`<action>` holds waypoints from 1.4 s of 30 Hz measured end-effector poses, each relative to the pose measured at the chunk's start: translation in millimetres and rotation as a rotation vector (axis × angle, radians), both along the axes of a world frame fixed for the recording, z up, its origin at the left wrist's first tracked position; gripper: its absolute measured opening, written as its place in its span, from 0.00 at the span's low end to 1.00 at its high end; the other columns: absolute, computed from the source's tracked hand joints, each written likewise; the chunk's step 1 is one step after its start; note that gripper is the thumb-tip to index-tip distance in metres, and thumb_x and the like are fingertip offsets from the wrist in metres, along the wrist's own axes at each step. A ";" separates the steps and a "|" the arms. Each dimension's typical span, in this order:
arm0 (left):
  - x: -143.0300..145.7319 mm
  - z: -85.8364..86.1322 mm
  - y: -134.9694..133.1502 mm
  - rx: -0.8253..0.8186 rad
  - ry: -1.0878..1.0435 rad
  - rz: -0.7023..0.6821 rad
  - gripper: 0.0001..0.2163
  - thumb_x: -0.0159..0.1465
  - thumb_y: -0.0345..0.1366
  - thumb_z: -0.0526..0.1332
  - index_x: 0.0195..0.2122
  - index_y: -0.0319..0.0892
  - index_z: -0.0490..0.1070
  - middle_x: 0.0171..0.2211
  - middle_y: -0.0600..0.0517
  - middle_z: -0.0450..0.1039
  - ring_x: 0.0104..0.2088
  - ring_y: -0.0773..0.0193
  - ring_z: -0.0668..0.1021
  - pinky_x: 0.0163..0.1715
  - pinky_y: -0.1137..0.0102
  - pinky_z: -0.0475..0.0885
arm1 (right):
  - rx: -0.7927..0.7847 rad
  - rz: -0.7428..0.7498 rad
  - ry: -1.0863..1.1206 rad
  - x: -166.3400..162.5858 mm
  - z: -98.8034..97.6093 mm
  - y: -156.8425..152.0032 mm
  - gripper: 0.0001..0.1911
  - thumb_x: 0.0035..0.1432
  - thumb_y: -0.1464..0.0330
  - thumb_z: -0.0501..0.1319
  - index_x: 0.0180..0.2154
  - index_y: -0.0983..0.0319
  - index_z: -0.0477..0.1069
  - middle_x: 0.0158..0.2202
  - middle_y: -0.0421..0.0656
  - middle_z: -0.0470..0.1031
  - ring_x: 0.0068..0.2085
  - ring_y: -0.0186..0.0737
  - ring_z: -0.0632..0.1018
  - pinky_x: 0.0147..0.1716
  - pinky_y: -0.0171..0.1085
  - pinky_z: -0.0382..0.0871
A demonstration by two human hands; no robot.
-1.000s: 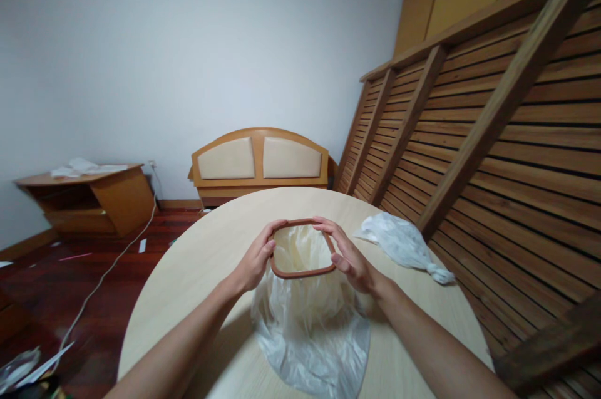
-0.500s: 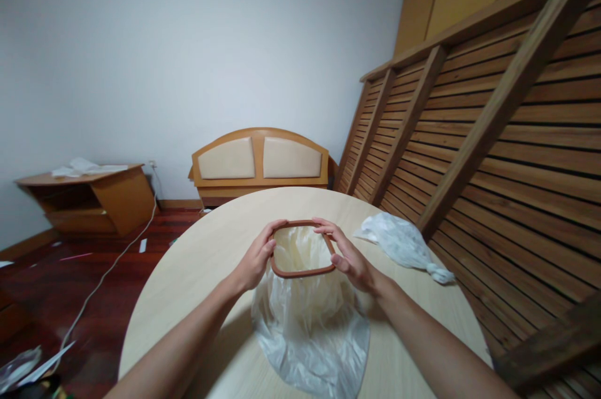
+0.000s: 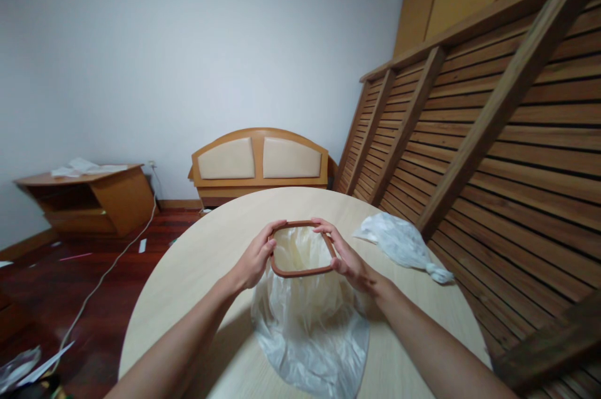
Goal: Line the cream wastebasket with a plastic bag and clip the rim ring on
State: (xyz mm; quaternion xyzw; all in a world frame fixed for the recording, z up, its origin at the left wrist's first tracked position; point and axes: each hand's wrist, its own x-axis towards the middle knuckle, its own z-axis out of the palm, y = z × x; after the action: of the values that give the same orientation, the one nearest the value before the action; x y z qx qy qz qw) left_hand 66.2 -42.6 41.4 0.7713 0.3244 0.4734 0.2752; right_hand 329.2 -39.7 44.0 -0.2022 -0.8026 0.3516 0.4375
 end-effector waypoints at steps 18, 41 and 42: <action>8.3 21.4 -20.2 0.303 0.187 -0.009 0.28 0.69 0.56 0.46 0.64 0.46 0.62 0.66 0.41 0.60 0.65 0.46 0.63 0.63 0.51 0.57 | 0.027 -0.002 -0.025 -3.4 -0.2 5.6 0.44 0.51 0.38 0.60 0.60 0.57 0.58 0.68 0.54 0.52 0.70 0.55 0.53 0.68 0.54 0.46; 22.5 10.2 -22.5 0.387 0.186 0.104 0.28 0.66 0.56 0.54 0.61 0.45 0.64 0.63 0.41 0.63 0.67 0.44 0.59 0.65 0.47 0.54 | 0.199 -0.146 -0.060 -4.9 -3.7 7.9 0.44 0.54 0.44 0.64 0.65 0.56 0.56 0.69 0.52 0.52 0.70 0.55 0.54 0.68 0.55 0.47; 23.4 9.4 -22.1 0.385 0.174 0.104 0.27 0.66 0.56 0.54 0.61 0.45 0.64 0.63 0.41 0.63 0.67 0.44 0.59 0.65 0.46 0.54 | 0.184 -0.140 -0.054 -4.8 -4.4 8.6 0.44 0.54 0.44 0.64 0.65 0.56 0.56 0.70 0.52 0.51 0.70 0.55 0.54 0.68 0.55 0.47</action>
State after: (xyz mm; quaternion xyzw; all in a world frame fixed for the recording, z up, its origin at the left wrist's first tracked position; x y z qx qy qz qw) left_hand 89.6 -64.7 50.8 0.8299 0.2899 0.4717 0.0691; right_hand 324.4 -31.1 39.5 -0.2264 -0.8269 0.2393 0.4558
